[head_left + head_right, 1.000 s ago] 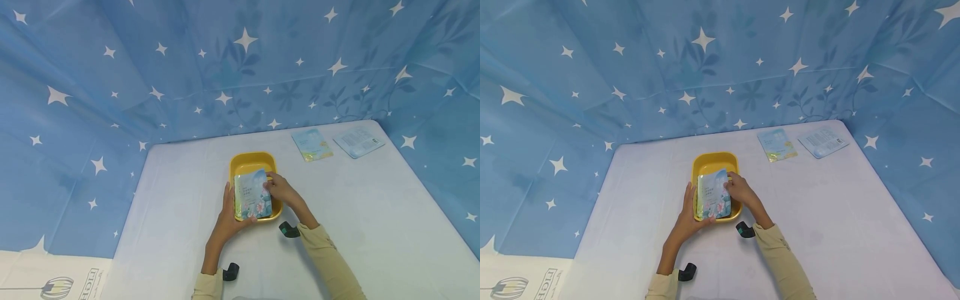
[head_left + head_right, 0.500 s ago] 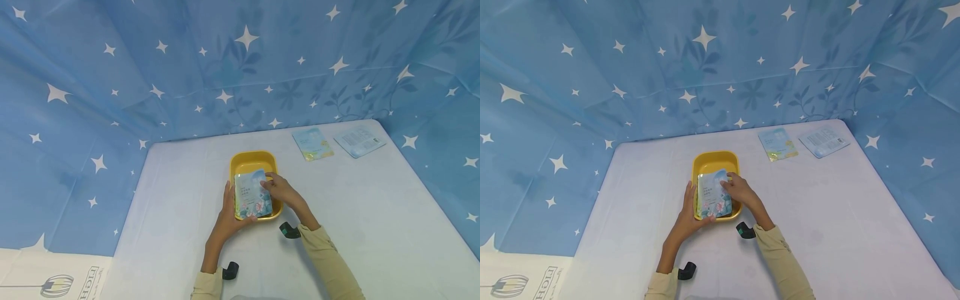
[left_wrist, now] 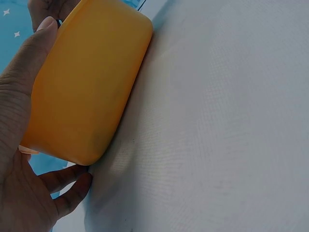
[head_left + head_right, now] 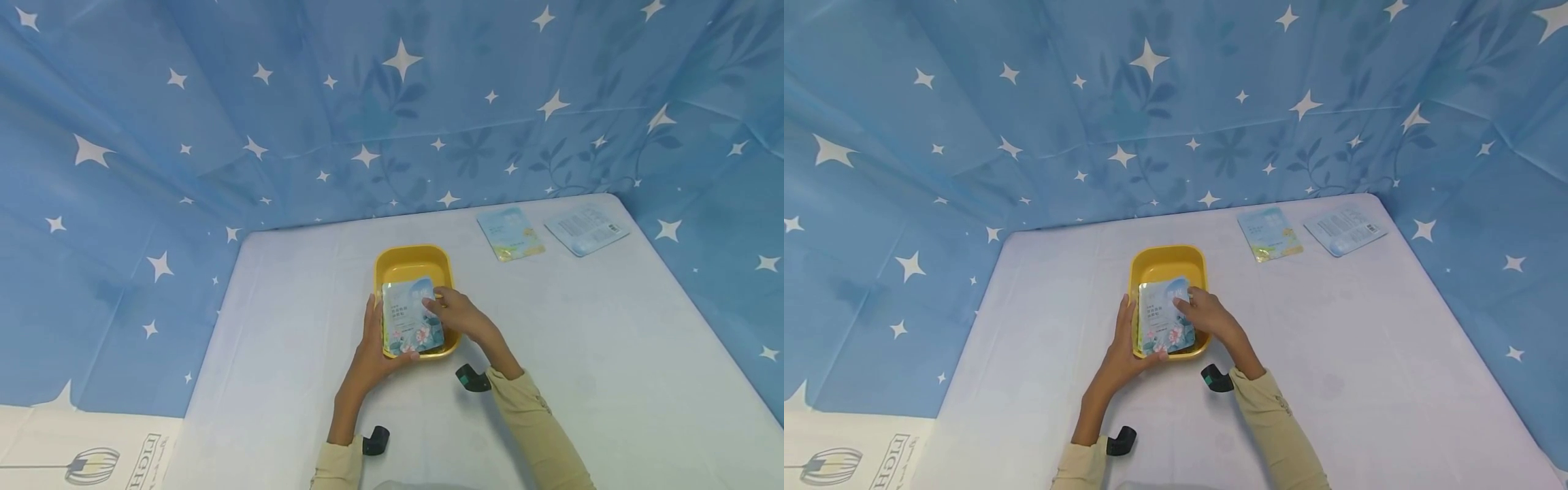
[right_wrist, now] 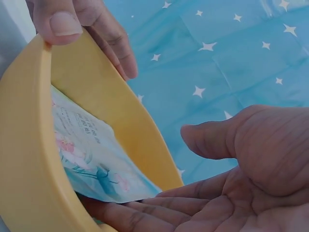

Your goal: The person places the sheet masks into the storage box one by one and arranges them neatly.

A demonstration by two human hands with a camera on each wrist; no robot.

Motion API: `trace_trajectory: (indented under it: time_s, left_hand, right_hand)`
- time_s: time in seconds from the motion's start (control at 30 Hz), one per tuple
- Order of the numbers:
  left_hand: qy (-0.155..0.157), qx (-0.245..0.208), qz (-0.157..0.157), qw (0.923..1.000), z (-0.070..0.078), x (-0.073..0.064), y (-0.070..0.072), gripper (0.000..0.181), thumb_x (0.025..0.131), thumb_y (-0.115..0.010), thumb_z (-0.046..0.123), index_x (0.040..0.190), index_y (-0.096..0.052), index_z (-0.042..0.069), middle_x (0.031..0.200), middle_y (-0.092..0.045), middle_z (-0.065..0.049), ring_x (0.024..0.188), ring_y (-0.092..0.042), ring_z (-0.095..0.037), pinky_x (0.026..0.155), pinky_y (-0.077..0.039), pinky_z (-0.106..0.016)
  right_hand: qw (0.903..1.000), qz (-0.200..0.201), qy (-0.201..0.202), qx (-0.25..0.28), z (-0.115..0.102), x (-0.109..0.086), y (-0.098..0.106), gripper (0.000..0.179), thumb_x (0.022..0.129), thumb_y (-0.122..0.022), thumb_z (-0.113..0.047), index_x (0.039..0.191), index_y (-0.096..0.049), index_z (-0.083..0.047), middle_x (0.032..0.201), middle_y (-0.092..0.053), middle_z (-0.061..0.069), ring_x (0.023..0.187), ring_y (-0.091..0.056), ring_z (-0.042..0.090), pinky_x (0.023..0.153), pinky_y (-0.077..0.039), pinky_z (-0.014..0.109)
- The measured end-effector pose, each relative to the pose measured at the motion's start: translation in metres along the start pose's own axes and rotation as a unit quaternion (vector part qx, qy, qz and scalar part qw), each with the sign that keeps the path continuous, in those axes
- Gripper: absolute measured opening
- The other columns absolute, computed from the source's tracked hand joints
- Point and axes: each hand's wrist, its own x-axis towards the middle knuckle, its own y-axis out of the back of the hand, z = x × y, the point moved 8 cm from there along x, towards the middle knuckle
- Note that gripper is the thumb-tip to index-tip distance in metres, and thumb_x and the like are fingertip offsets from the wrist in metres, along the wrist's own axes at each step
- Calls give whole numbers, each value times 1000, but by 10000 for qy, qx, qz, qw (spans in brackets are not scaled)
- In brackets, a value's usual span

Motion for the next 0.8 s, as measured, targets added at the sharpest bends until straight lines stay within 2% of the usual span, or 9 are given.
trace_trajectory:
  time_s: [0.3,0.37,0.43,0.53,0.63,0.8]
  left_hand:
    - [-60,-67,36,10000,1,-1,-1,123,70,-80,60,158,0,29,165,11,7,138,-41,-31,103,-43,-55]
    - [-56,-66,33,10000,1,-1,-1,123,70,-80,60,158,0,29,165,11,6,137,-42,-30,103,-44,-55]
    - [-38,-69,22,10000,1,-1,-1,122,71,-80,59,158,0,29,165,12,8,134,-45,-29,102,-44,-54]
    - [-16,-72,11,10000,1,-1,0,121,72,-80,58,158,0,29,164,14,12,129,-48,-28,101,-45,-54]
    - [26,-87,5,10000,1,-1,1,121,72,-79,58,158,0,29,163,15,16,128,-49,-27,101,-45,-54]
    - [25,-93,35,9999,0,-1,0,121,72,-80,57,158,1,30,164,14,15,132,-47,-28,103,-43,-54]
  right_hand:
    - [9980,-114,-26,-628,-6,-9,-3,64,103,-46,-35,147,-31,9,146,-44,29,134,-45,41,106,-40,55]
    - [9970,-138,35,-766,-9,-11,-4,63,103,-46,-35,146,-33,10,136,-53,27,124,-54,37,101,-46,49]
    - [9965,-164,113,-813,-12,-12,-5,60,103,-47,-33,143,-37,9,116,-62,22,105,-61,30,87,-52,40]
    - [9955,-185,209,-909,-16,-13,-6,51,103,-48,-32,136,-45,8,87,-58,12,77,-56,21,66,-44,29]
    - [9953,-193,195,-924,-16,-14,-7,43,103,-49,-31,127,-50,4,80,-57,9,68,-54,17,60,-42,25]
    - [9951,-232,98,-951,-13,-13,-10,38,103,-49,-30,121,-52,3,79,-58,10,66,-55,18,59,-44,25]
